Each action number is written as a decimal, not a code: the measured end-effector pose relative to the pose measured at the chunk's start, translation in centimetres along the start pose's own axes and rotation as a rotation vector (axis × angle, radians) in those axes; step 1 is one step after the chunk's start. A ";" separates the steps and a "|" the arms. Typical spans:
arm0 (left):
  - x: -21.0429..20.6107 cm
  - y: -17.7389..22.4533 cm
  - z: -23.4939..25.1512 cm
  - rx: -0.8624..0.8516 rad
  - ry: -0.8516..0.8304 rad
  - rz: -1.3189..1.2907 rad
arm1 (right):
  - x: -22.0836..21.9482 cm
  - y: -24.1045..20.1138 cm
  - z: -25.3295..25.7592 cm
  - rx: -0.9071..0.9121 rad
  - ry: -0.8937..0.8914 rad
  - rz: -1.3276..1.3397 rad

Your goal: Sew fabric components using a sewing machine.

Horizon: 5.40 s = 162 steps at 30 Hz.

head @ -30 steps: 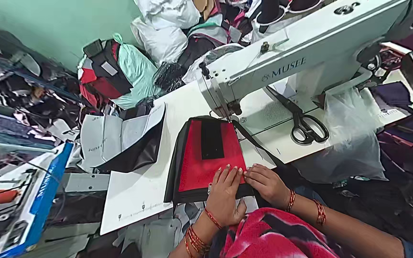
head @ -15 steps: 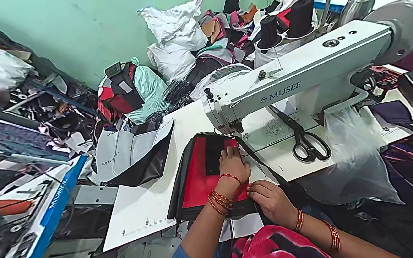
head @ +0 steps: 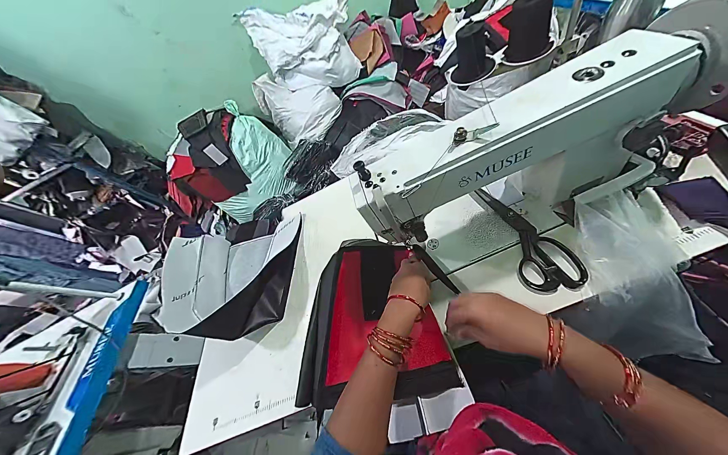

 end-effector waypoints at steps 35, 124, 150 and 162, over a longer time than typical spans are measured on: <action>0.6 -3.0 0.2 -0.207 0.121 -0.465 | 1.7 6.6 9.9 -0.605 0.205 0.092; -2.5 -1.2 -3.1 -0.220 0.302 -0.429 | 0.4 5.1 8.0 -0.580 0.197 0.105; 0.2 -2.4 0.6 -0.218 0.312 0.232 | -2.8 2.8 8.2 -0.487 0.196 -0.369; 0.2 -2.6 0.7 -0.178 0.318 0.147 | -2.9 3.0 8.1 -0.435 0.323 -0.431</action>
Point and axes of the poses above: each hand's wrist, its own z-axis towards the middle knuckle, its own x-axis out of the back of the hand, y = z × x, the point moved 6 cm from there along z, towards the middle knuckle, and after that the axes turned 1 degree about y, right-handed, at the moved point
